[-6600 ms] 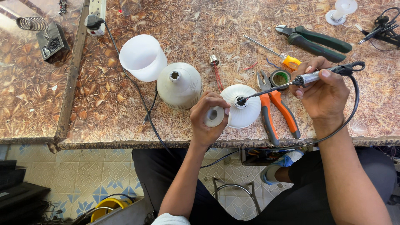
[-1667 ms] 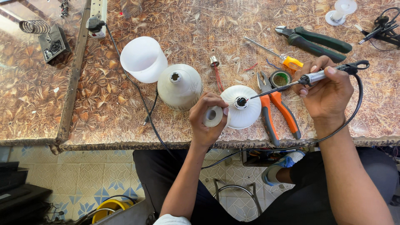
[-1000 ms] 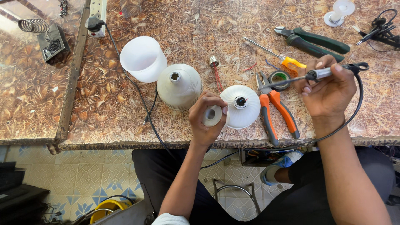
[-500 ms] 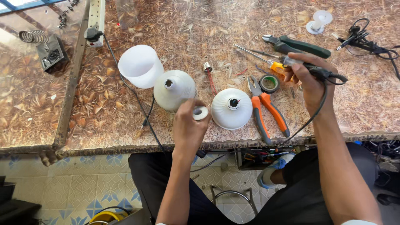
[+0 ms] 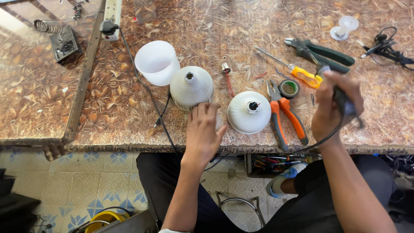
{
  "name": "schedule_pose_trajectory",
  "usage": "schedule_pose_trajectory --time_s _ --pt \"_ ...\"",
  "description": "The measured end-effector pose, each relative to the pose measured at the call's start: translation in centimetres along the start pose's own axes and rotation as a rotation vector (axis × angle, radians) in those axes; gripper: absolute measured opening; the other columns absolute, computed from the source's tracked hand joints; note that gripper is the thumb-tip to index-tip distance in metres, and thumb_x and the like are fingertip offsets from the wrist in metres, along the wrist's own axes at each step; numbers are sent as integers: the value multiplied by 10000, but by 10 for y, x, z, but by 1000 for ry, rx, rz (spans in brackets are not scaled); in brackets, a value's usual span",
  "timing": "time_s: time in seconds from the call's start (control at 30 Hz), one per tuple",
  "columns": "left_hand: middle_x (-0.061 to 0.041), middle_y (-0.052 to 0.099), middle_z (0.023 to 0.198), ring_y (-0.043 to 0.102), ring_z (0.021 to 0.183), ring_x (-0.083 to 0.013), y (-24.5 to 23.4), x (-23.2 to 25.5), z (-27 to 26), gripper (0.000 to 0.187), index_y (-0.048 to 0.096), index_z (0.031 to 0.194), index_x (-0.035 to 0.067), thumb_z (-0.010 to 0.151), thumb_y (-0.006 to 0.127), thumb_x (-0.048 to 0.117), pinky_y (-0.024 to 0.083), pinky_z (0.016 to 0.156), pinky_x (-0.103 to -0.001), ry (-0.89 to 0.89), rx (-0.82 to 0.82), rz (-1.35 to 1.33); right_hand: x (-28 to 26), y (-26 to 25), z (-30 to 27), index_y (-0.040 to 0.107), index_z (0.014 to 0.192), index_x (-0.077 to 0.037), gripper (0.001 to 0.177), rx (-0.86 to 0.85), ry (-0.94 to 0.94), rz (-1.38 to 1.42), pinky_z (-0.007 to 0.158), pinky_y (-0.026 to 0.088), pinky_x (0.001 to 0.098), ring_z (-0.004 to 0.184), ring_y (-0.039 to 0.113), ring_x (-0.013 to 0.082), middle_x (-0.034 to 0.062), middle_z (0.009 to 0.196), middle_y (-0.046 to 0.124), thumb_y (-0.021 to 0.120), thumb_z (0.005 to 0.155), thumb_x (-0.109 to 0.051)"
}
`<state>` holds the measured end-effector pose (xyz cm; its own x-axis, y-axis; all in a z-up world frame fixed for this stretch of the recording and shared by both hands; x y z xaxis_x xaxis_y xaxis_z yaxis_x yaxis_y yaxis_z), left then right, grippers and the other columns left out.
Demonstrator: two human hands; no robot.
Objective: The person is repairing a lamp by stripping wires, twisting them, and securing them with electrical tape. They use pliers to strip the wires and a soldering iron to apply heat to the connections. The person then wraps the connections with electrical tape and places the lampshade back onto the lamp base.
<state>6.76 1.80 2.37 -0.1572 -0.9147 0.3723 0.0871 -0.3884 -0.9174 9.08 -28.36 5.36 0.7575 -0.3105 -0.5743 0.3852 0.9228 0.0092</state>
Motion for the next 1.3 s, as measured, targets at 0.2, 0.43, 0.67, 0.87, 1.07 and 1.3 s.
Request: schedule_pose_trajectory --time_s 0.2,0.43,0.67,0.87,1.07,1.3 --pt "-107 577 743 518 713 -269 -65 58 -45 390 523 756 55 1032 547 330 388 672 -422 139 259 -595 -93 26 -41 689 1293 14 191 -153 -383 -362 709 430 487 758 542 380 247 931 531 623 1134 -69" --pt "-63 486 652 475 573 -249 -58 103 -64 598 401 783 86 831 424 681 377 588 -390 98 -137 -730 -112 72 -75 542 1453 -51 491 -408 -367 -196 965 471 524 1054 550 386 230 1236 522 316 1175 -388" --pt "-85 601 776 526 697 -203 -82 72 -77 393 551 964 72 956 488 460 429 661 -389 75 -54 -794 -114 97 -78 328 1522 33 538 -583 -241 -119 866 500 500 1047 561 400 258 1225 532 388 995 -58" --pt "-30 648 758 480 566 -107 -152 -92 -83 276 684 1077 101 1003 545 328 390 485 -297 -434 233 -525 -77 59 -18 418 1519 99 596 -416 -221 -221 841 449 468 1047 486 391 291 1175 559 414 943 254" --pt "-27 600 833 457 548 -59 -239 -264 -55 282 569 1255 6 1106 467 223 393 433 -172 -776 295 -383 0 15 10 499 1473 223 447 -295 35 -307 773 419 423 947 514 372 333 1159 522 422 1039 294" --pt "30 486 736 333 515 -36 -258 -359 -10 219 616 1030 78 1106 479 231 275 437 -177 -860 296 -320 41 6 8 477 1503 202 413 -307 87 -398 749 388 431 977 513 367 324 1158 507 433 1098 266"
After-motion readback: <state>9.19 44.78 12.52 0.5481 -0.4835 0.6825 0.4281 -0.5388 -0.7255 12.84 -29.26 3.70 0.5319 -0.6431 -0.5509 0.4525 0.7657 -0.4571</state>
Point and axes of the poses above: each hand's wrist, its own z-axis towards the middle knuckle, its own y-axis out of the palm, x = y × z, the point moved 9 cm from there along z, towards the middle knuckle
